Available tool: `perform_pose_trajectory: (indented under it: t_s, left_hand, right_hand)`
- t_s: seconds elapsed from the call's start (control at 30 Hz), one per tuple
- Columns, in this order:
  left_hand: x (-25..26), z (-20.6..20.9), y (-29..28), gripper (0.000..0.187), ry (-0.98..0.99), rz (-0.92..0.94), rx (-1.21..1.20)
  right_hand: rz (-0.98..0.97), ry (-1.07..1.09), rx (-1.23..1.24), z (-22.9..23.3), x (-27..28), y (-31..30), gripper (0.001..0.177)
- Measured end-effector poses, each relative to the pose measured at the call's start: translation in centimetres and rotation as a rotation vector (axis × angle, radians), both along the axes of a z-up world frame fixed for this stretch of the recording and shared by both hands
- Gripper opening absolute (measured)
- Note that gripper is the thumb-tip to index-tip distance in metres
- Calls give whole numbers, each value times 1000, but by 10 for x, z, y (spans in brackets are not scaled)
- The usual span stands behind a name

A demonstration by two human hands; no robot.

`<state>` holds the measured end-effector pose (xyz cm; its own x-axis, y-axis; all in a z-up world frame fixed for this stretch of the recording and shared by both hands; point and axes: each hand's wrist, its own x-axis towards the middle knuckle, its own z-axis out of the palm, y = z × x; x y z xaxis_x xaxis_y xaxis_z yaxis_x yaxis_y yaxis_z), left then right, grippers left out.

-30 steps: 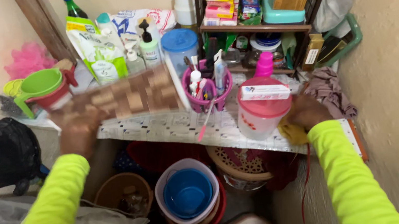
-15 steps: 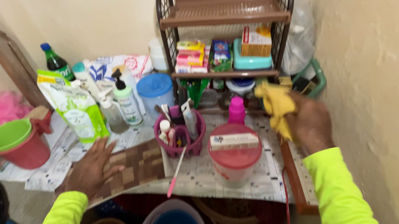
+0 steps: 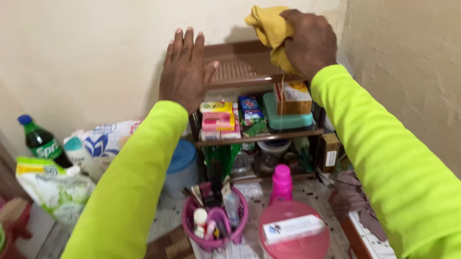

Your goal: The person wipes a pink bottle and a pink container with a yellow cloth, then wipes the top shelf of a small metal rack. They handle a pink organizer containing toothbrushes and other items, moving it aside and back. The person also wipes the countertop surface around these items.

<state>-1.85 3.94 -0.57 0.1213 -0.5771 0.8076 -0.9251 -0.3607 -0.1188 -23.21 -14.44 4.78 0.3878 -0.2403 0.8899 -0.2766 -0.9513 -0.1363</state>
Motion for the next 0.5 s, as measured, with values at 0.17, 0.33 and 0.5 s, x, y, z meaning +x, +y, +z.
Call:
perform_pose_trajectory:
  t_s: [0.17, 0.33, 0.5]
  left_hand:
    - [52, 17, -49, 73, 128, 163, 20]
    - [60, -6, -59, 71, 433, 188, 58]
    - [67, -21, -68, 72, 356, 132, -71]
  right_hand:
    - [-120, 445, 167, -10, 50, -46, 49]
    - [-110, 761, 260, -34, 86, -78, 61]
    - [-206, 929, 397, -36, 125, -97, 61]
